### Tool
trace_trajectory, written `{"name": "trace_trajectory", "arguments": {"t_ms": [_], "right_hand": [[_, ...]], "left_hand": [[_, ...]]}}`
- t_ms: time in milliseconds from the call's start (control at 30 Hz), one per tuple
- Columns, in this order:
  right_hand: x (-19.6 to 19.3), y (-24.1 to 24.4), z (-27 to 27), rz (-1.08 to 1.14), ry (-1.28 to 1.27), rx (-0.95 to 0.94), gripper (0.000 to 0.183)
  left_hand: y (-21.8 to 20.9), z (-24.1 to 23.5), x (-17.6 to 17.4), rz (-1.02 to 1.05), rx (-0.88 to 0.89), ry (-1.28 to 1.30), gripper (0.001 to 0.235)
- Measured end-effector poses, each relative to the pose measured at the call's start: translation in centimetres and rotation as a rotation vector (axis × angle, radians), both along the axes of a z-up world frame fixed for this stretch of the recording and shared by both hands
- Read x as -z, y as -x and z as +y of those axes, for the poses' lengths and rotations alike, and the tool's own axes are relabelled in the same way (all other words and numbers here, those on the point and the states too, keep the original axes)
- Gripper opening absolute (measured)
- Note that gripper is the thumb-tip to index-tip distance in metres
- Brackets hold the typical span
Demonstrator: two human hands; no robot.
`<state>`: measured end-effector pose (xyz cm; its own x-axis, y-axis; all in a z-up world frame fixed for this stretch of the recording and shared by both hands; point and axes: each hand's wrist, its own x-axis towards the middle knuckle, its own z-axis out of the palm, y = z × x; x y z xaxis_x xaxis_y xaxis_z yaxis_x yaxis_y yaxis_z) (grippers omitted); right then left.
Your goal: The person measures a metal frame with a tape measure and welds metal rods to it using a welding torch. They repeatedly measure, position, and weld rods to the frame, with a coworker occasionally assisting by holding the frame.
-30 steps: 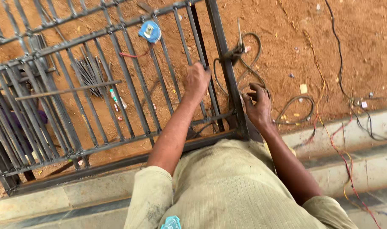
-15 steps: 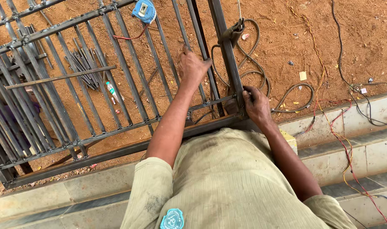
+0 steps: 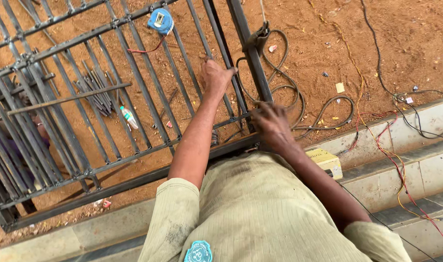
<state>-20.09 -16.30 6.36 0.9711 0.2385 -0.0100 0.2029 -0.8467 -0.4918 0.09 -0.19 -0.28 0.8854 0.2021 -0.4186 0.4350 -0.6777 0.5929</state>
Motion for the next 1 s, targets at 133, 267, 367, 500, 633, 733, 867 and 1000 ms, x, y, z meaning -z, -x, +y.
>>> {"name": "trace_trajectory", "arguments": {"t_ms": [133, 267, 367, 500, 633, 733, 867, 1000], "right_hand": [[-1.8, 0.4, 2.0, -0.047, 0.082, -0.022, 0.039], [-1.5, 1.1, 1.7, -0.046, 0.059, -0.014, 0.047], [-0.9, 1.3, 1.7, -0.033, 0.090, -0.021, 0.051], [0.0, 1.3, 2.0, -0.033, 0.165, -0.022, 0.055], [-0.3, 1.1, 2.2, -0.014, 0.094, 0.007, 0.053], [-1.2, 1.0, 2.3, -0.021, 0.032, 0.038, 0.049], [-1.7, 1.6, 1.9, 0.007, -0.131, 0.110, 0.044], [-1.5, 2.5, 0.8, 0.047, -0.210, 0.226, 0.048]], "left_hand": [[0.3, 0.6, 0.1, 0.083, 0.038, 0.038, 0.052], [0.6, 0.3, 0.4, -0.103, 0.024, 0.037, 0.063], [0.1, 0.4, 0.0, 0.009, 0.093, -0.043, 0.063], [0.0, 1.1, 0.0, -0.056, 0.174, 0.013, 0.076], [-0.2, 2.9, 0.3, 0.033, 0.412, -0.164, 0.070], [-2.1, 5.7, 0.5, -0.315, 0.369, -0.212, 0.059], [-8.8, 10.5, 0.6, -0.617, 0.274, -0.617, 0.077], [-13.5, 14.6, 2.2, -0.617, 0.131, -0.151, 0.084]]}}
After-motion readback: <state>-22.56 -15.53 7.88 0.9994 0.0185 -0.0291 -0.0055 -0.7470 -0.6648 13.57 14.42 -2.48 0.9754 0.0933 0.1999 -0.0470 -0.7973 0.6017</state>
